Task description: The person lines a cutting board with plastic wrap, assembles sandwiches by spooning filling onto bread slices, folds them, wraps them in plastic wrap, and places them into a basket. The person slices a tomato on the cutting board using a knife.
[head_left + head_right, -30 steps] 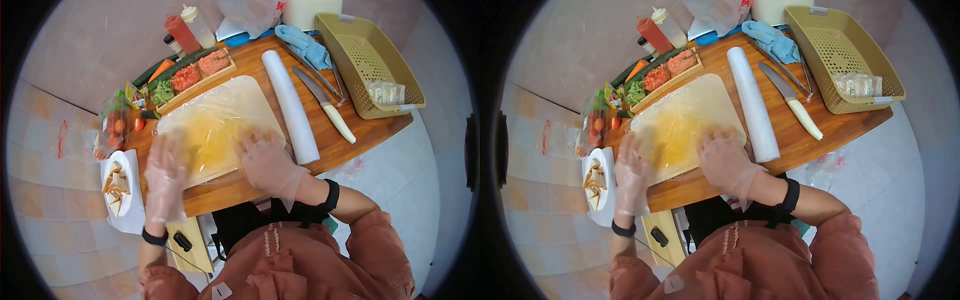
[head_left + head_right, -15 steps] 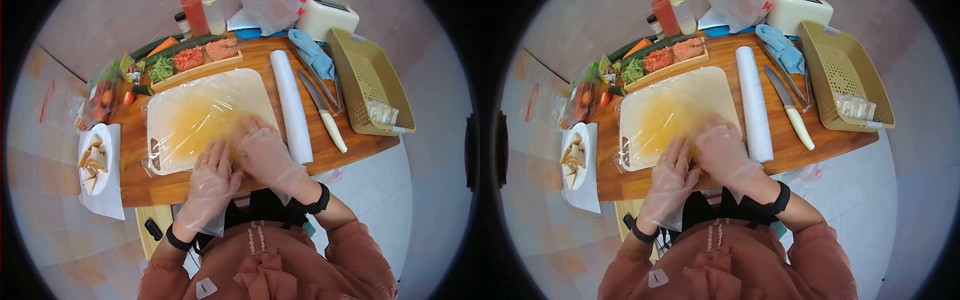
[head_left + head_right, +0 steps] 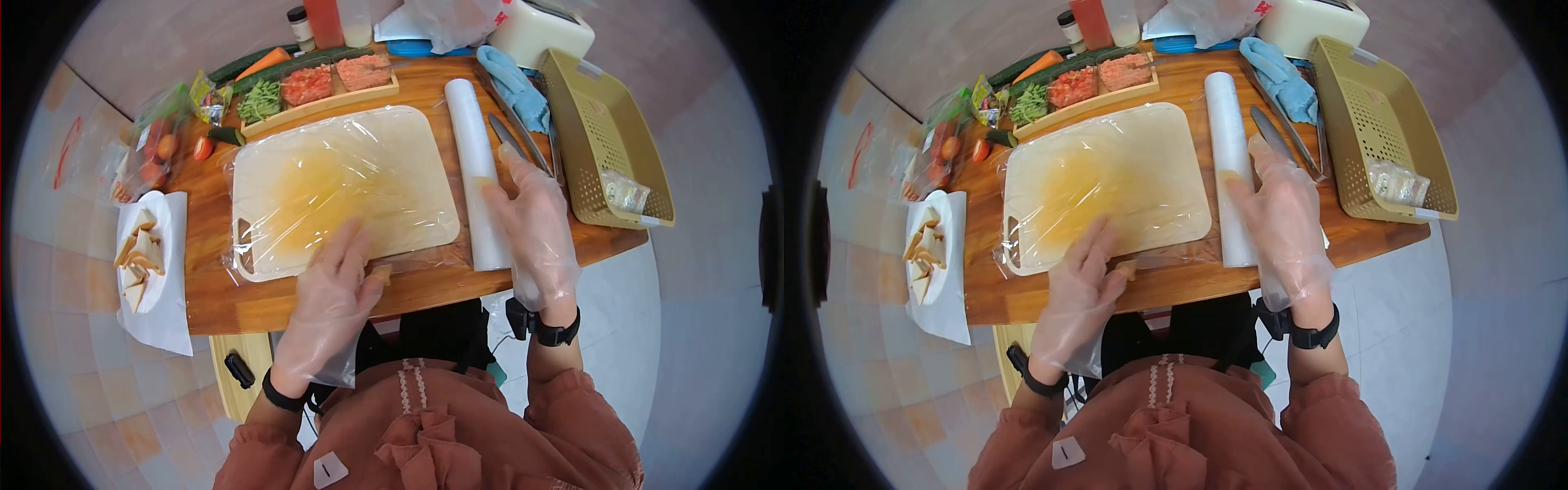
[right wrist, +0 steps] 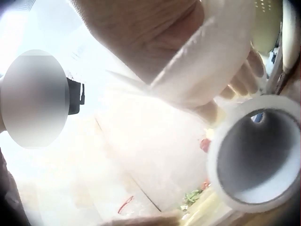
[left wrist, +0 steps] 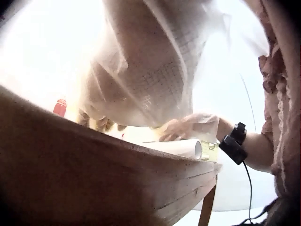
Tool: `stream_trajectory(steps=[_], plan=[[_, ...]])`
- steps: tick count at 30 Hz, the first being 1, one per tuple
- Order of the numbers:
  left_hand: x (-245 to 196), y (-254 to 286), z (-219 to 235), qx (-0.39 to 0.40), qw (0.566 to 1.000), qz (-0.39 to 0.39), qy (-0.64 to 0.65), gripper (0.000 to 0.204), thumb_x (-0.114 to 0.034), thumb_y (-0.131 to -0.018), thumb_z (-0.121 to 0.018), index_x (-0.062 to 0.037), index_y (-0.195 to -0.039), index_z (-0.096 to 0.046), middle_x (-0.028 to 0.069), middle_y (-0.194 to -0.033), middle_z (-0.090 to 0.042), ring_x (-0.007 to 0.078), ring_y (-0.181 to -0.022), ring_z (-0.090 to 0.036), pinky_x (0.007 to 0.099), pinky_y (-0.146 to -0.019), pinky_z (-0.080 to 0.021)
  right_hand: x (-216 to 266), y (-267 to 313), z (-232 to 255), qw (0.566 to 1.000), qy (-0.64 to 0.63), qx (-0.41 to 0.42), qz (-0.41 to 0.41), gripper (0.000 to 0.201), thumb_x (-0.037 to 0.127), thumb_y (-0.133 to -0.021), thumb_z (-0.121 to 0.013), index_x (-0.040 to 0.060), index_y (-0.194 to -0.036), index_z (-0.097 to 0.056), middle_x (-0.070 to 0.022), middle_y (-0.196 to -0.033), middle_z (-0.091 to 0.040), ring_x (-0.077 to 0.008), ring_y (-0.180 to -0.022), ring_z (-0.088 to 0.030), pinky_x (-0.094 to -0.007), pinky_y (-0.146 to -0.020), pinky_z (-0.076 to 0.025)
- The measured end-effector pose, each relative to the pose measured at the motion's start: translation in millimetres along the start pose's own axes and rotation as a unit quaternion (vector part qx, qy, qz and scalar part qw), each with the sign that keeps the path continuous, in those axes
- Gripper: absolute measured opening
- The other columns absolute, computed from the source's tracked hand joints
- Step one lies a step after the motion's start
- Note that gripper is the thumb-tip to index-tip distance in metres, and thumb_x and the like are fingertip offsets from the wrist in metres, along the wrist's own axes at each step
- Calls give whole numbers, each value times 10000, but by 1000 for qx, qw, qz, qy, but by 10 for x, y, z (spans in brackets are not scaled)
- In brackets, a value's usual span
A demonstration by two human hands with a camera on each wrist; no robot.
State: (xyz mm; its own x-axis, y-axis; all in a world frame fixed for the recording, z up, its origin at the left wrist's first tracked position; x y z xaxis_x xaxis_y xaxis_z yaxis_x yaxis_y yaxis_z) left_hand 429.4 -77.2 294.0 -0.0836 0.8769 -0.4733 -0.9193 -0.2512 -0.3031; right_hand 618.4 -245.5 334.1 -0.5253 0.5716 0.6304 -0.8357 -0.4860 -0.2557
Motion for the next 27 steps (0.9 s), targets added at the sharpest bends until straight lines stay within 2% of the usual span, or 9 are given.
stream_trajectory(steps=[3, 5, 6, 8, 10, 11, 16, 22, 27], plan=[[-102, -15, 158, -6, 1000, 17, 15, 458, -47, -863, -728, 11, -1300, -601, 205, -1444, -546, 366, -1068, -671, 383, -853, -573, -167, 11, -77, 998, -19, 23, -53, 630, 196, -902, -712, -133, -1399, -509, -279, -1166, -679, -261, -898, -703, -346, -863, -533], [-121, -47, 174, -2, 999, 26, 18, 460, -37, -863, -722, 10, -1304, -600, 206, -1448, -544, 366, -1077, -668, 386, -865, -570, -224, 25, -149, 990, 23, 77, -116, 738, 293, -872, -749, -148, -1403, -488, -334, -1158, -658, -338, -886, -715, -377, -840, -536], [-159, -64, 157, 5, 1000, 13, 5, 482, -35, -856, -715, 20, -1318, -588, 214, -1456, -532, 378, -1111, -652, 395, -891, -560, -265, 33, -172, 990, 19, 77, -120, 738, 293, -872, -749, -148, -1403, -488, -334, -1158, -658, -338, -886, -715, -377, -840, -536], [-214, -132, 118, 15, 1000, -3, -10, 503, -33, -849, -707, 30, -1331, -575, 221, -1465, -520, 390, -1145, -636, 404, -918, -551, -277, 19, -197, 996, 32, 58, -60, 750, 394, -834, -777, -150, -1294, -544, -322, -948, -682, -446, -943, -671, -496, -813, -523], [-295, -287, 22, 52, 995, -49, -69, 569, -151, -866, -694, 67, -1362, -517, 261, -1459, -496, 433, -1314, -515, 527, -1068, -446, -230, 5, -188, 995, 33, 64, -65, 766, 397, -826, -782, -142, -1306, -527, -311, -949, -686, -444, -941, -673, -496, -813, -525], [-305, -350, -31, 55, 995, -50, -70, 569, -151, -866, -694, 67, -1362, -517, 261, -1459, -496, 433, -1314, -515, 527, -1068, -446, -210, -1, -187, 994, 38, 73, -66, 783, 399, -817, -786, -135, -1318, -510, -300, -950, -690, -441, -939, -675, -495, -813, -527], [-255, -603, -482, 145, 969, -51, -192, 716, -345, -940, -596, 60, -1497, -397, 220, -1608, -341, 351, -1518, -283, 566, -1202, -258, -200, -35, -213, 993, 23, 90, -71, 793, 423, -828, -757, -113, -1345, -486, -285, -996, -689, -425, -958, -676, -486, -830, -529], [-155, -694, -725, 223, 951, -24, -215, 778, -376, -958, -585, 48, -1552, -314, 188, -1661, -255, 331, -1553, -205, 552, -1232, -208, -273, -20, -261, 993, 15, 82, -85, 872, 433, -851, -714, -93, -1471, -398, -265, -1069, -677, -394, -1023, -661, -466, -872, -518], [-93, -682, -755, 237, 950, -22, -203, 798, -406, -966, -580, 52, -1558, -299, 193, -1666, -241, 335, -1557, -193, 563, -1231, -202, -312, -26, -278, 991, 14, 87, -100, 879, 415, -854, -709, -90, -1491, -376, -255, -1074, -674, -391, -1023, -657, -460, -880, -517]])
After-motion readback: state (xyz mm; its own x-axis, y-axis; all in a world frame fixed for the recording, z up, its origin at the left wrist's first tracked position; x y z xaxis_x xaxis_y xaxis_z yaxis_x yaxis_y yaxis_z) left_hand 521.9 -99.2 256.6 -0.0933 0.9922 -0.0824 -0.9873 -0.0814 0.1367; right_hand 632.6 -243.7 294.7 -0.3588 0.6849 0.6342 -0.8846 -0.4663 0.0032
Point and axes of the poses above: each hand's wrist, its own y-axis away from the middle knuckle, its own z-axis out of the back of the hand, x = y × z, the point moved 7 cm from there along -y, towards the middle knuckle
